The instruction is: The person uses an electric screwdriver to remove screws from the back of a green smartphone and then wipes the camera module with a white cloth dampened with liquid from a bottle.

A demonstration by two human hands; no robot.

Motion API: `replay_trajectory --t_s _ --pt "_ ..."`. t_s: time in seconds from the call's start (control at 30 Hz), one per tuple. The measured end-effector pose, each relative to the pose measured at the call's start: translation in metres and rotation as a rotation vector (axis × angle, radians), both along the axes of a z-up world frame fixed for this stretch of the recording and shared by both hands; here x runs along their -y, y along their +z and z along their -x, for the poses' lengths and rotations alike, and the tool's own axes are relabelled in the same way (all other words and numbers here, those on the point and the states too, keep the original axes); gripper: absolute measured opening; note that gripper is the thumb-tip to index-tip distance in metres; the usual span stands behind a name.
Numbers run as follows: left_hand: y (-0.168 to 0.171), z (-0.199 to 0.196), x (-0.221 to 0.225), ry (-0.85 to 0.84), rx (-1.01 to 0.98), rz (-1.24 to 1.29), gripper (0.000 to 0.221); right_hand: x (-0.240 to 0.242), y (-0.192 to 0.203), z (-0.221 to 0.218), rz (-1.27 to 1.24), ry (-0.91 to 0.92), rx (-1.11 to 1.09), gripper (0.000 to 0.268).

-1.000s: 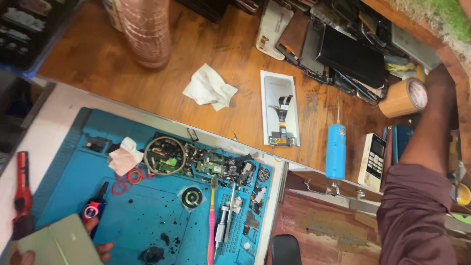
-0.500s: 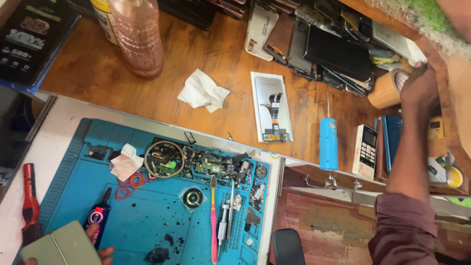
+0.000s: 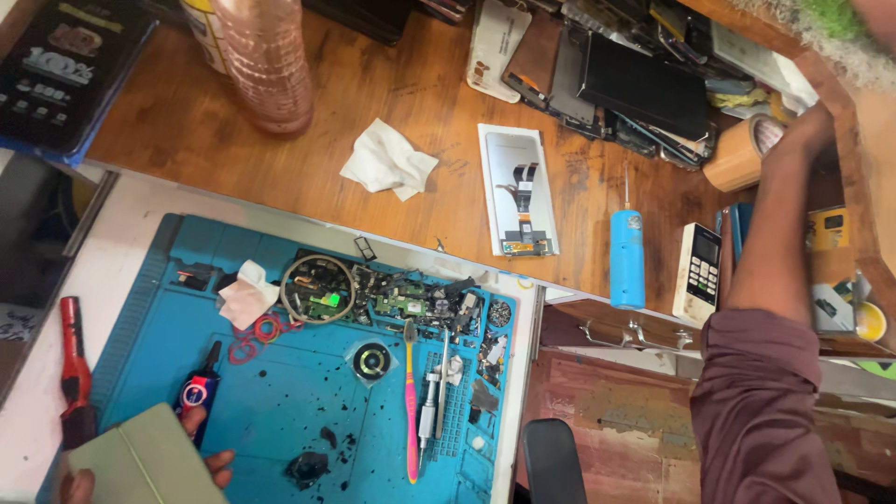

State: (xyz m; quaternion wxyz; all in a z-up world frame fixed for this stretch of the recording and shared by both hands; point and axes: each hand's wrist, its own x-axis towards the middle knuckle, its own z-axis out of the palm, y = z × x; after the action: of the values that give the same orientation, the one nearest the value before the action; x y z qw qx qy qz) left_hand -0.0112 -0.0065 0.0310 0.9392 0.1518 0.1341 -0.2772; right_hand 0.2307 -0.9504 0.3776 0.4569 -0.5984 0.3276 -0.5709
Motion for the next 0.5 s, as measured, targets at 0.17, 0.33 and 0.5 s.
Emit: replay_trajectory --t_s 0.17,0.33,0.5 --pt "0.037 -0.014 0.020 -0.005 -0.020 0.510 0.081 -0.038 0.018 0.004 0.071 0.118 0.137 0.047" --pt "0.050 -0.019 0.030 -0.010 0.031 0.592 0.083 -0.031 0.007 0.015 0.162 0.041 0.071 0.046" --pt "0.064 -0.025 0.032 -0.035 0.018 0.631 0.086 -0.006 -0.032 0.033 -0.025 0.216 0.255 0.043"
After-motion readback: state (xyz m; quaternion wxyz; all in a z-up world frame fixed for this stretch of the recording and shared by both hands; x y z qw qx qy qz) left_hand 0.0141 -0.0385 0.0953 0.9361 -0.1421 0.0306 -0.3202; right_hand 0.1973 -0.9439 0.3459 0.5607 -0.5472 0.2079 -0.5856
